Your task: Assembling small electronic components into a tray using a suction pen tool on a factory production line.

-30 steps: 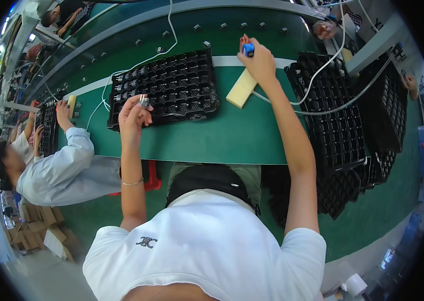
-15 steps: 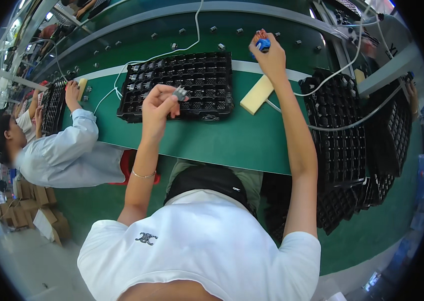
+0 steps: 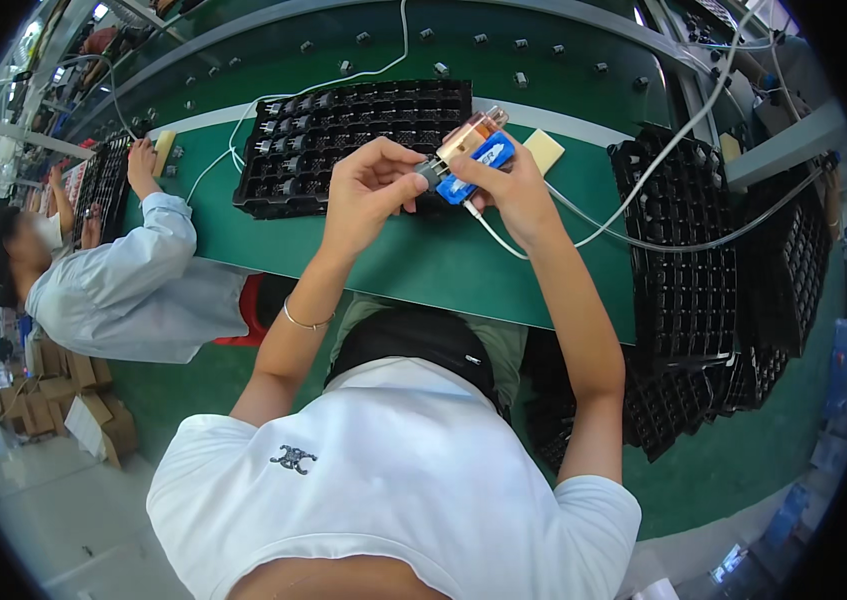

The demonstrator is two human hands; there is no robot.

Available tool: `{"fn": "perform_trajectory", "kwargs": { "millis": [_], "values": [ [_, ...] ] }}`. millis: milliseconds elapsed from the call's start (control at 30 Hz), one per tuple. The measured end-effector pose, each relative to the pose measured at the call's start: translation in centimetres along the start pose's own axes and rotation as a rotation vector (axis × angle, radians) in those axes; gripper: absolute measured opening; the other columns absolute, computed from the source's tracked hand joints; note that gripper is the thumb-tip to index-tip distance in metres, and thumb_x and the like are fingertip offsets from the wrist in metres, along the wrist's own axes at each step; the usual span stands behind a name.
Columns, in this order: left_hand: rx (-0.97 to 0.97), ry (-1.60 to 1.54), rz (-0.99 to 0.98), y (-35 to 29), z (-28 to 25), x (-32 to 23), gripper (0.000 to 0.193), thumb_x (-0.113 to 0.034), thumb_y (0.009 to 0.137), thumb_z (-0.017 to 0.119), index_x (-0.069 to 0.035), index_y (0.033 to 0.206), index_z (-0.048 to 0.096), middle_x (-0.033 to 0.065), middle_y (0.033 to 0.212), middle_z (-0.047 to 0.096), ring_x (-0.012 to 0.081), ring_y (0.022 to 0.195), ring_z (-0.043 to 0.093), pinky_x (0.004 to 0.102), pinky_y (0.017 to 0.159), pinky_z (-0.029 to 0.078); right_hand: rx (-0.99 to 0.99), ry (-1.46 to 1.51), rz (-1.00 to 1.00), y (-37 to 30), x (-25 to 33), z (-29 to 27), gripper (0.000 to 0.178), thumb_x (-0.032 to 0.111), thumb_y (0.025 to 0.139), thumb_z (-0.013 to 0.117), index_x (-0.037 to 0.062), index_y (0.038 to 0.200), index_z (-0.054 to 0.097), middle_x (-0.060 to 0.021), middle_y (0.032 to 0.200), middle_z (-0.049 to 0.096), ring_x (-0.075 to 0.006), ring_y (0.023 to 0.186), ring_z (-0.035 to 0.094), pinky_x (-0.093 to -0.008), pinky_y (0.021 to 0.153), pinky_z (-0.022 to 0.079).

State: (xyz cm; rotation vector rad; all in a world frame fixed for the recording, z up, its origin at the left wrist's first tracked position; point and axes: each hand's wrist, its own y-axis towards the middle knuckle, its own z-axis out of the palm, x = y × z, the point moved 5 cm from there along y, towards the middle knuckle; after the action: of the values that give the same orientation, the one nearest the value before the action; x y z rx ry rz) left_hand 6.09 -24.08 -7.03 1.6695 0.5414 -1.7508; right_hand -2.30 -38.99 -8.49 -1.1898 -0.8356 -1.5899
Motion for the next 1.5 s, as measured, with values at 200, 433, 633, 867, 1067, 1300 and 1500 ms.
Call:
{"fn": "perform_trajectory", "kwargs": {
  "millis": [200,433,633,867,1067,1300,1500],
  "values": [
    [-0.027,-0.065,0.0,-0.3,-0.1,1.5,0.017,-0.003,0.081,0.074,0.0,0.093,0.062,0.0044,0.081,0.067,0.004,0.064,0.058,0.0178,0.056,0.046,0.069,0.075,0.028,-0.8,-0.6,0.2,0.036,0.018,0.088,0.07,0.0031,0.118,0.057,0.0005,0.092,0.062,-0.0015,0.067,0.055,-0.0156,0.049,0.04],
    [0.038,0.445,0.095,-0.3,-3.1,1.0,0.031,-0.009,0.076,0.078,-0.003,0.104,0.066,0.0034,0.086,0.07,0.0055,0.069,0.061,0.0228,0.061,0.048,0.153,0.109,0.171,-1.5,-1.6,-0.6,0.039,0.021,0.088,0.07,0.0005,0.118,0.056,-0.0024,0.088,0.063,-0.0061,0.06,0.055,-0.0188,0.046,0.044],
    [-0.537,1.382,0.258,1.3,-20.3,-0.5,0.016,-0.009,0.085,0.059,-0.004,0.099,0.065,0.012,0.084,0.063,0.0306,0.075,0.062,0.0392,0.067,0.05,-0.331,-0.788,-0.2,-1.4,0.0,-7.3,0.036,0.022,0.084,0.072,-0.0015,0.109,0.06,-0.0077,0.084,0.067,-0.0128,0.068,0.061,-0.0245,0.06,0.048],
    [-0.39,1.565,0.241,2.0,-23.0,0.7,0.01,-0.013,0.085,0.061,-0.011,0.094,0.064,0.0106,0.09,0.059,0.0333,0.084,0.061,0.0442,0.069,0.05,-0.558,-1.211,-0.312,-1.6,-0.8,-8.6,0.038,0.027,0.082,0.072,0.0026,0.109,0.061,-0.0144,0.087,0.066,-0.029,0.074,0.065,-0.0358,0.07,0.051],
    [-0.306,1.464,0.117,2.0,-25.5,1.5,0.006,-0.012,0.085,0.06,-0.007,0.087,0.057,0.0119,0.09,0.058,0.035,0.087,0.058,0.0444,0.073,0.047,-0.597,-1.186,-0.302,-0.7,-1.4,-8.2,0.043,0.03,0.083,0.07,0.0045,0.116,0.059,-0.0143,0.094,0.065,-0.0343,0.079,0.066,-0.0398,0.07,0.052],
    [-0.497,0.805,0.026,2.4,-23.5,0.9,0.006,-0.007,0.094,0.058,-0.002,0.094,0.054,0.0107,0.08,0.064,0.0201,0.065,0.069,0.0275,0.053,0.052,-0.607,-1.178,-0.352,-0.8,-1.7,-9.0,0.043,0.027,0.081,0.072,0.0038,0.115,0.059,-0.0118,0.088,0.063,-0.0253,0.066,0.064,-0.0348,0.063,0.05],
    [-0.338,-0.144,-0.003,2.3,-18.7,1.6,0.01,-0.01,0.096,0.056,-0.003,0.102,0.054,0.0167,0.096,0.068,0.0236,0.074,0.07,0.0237,0.055,0.054,-0.611,-1.221,-0.334,-1.0,-1.5,-9.0,0.042,0.028,0.08,0.071,0.0038,0.112,0.059,-0.0116,0.086,0.062,-0.0268,0.065,0.063,-0.0367,0.062,0.05]
  ]
}}
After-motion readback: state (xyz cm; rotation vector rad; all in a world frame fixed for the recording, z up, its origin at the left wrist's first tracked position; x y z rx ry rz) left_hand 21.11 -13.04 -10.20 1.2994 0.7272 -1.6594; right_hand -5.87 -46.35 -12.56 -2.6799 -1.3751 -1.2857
